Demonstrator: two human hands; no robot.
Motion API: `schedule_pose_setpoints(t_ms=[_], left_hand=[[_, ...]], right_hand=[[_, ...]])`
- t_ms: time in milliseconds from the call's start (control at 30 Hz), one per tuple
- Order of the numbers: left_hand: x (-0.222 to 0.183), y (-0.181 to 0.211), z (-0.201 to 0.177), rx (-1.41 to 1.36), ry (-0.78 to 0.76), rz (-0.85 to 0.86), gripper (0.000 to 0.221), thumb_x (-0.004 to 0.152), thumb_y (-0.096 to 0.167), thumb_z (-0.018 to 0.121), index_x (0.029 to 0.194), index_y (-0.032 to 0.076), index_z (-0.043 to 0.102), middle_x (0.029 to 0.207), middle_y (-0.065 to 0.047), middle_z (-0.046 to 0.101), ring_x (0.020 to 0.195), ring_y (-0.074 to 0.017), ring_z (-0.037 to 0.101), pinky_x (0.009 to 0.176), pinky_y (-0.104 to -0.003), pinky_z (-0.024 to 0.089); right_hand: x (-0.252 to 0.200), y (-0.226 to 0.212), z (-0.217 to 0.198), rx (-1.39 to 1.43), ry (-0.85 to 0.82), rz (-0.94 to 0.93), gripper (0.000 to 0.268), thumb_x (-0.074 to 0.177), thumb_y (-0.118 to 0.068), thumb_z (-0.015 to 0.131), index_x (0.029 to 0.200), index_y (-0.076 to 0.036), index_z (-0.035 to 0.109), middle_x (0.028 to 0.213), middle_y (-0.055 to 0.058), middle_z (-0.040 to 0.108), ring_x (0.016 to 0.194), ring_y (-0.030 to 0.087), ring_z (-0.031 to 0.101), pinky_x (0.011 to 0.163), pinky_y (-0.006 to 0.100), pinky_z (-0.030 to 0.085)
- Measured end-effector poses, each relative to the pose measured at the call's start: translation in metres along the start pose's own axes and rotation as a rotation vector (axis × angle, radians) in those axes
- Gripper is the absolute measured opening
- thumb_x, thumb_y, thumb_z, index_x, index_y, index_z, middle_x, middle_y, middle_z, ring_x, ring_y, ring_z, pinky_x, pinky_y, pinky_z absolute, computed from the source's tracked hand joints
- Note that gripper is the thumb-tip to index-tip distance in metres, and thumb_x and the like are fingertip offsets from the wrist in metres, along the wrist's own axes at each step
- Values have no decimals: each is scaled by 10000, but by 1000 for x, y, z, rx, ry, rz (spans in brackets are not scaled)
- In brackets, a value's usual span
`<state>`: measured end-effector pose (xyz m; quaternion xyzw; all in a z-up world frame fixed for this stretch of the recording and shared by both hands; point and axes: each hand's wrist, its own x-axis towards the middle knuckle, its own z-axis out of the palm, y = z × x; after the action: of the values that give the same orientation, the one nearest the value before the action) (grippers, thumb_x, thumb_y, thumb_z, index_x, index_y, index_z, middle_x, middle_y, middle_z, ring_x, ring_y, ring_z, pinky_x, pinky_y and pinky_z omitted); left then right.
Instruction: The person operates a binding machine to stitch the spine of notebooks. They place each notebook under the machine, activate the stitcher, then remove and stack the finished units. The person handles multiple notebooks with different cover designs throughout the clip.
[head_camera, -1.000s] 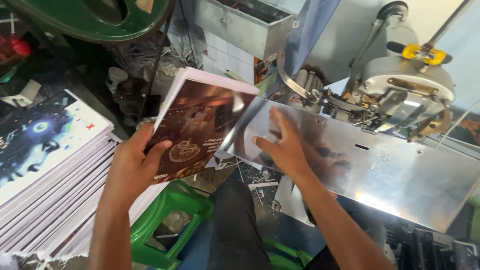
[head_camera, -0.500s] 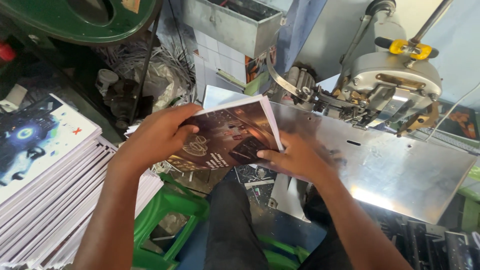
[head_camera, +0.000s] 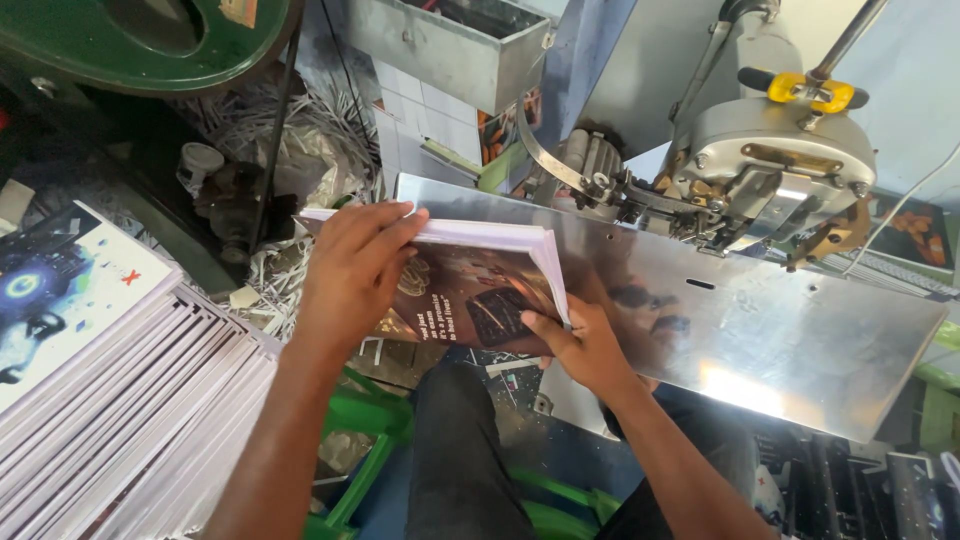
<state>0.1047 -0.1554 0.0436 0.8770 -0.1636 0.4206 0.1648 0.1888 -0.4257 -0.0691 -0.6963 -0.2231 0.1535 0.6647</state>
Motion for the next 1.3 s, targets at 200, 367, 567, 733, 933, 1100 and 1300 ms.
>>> schedule_pose_setpoints(t_ms=[200,367,567,733,933,1100,1300], left_hand=[[-13,-2,12,71,54,-55,255,856,16,776,1087,107,715,1113,-66,659,1124,-293,630,1119,-517,473],[-11,-30,-1,202,-150,-222,313,759,303,892,949,100,750,945,-66,731,973,-272,676,990,-532,446],[-30,-95,-11,-214,-232,-753,392,769,324,889,1001,44,743,887,-70,735,818,-208,685,768,-345,523],[-72,-127,9,-831,-137,-1029,281,866,213,802,1078,37,748,966,-28,744,911,-148,661,851,-304,515],[-115,-89,24,-1199,-26,-1266,401,832,79,694,1232,70,673,1099,-51,759,1050,-183,708,835,-333,600],[-127,-61,32,-1240,117,-1178,327,879,-12,656,1200,41,623,959,-59,694,773,-217,692,518,-368,584],[-147,-59,31,-1248,238,-1103,216,904,-34,644,1115,6,627,927,-97,695,693,-197,691,500,-332,545]], right_hand=[[0,3,1,-9,21,-41,401,973,-148,677,1357,-38,640,1122,66,754,801,61,687,513,234,586],[-4,12,-1,17,23,-8,452,938,-133,674,1375,-35,616,1126,56,758,732,68,664,457,238,532],[-3,19,-2,92,25,40,395,938,-128,677,1308,6,640,1040,78,750,701,100,681,452,261,541],[-1,17,-4,172,17,40,338,947,-125,676,1249,27,653,962,89,734,633,135,681,431,280,542],[11,9,-4,257,38,53,324,944,-130,677,1221,34,641,932,90,722,627,150,696,404,308,553],[16,0,-2,242,8,96,358,928,-144,694,1239,24,639,959,85,737,661,143,707,404,299,560],[17,-11,9,252,-47,171,519,896,-163,702,1381,-46,563,1059,88,739,752,123,731,395,281,547]])
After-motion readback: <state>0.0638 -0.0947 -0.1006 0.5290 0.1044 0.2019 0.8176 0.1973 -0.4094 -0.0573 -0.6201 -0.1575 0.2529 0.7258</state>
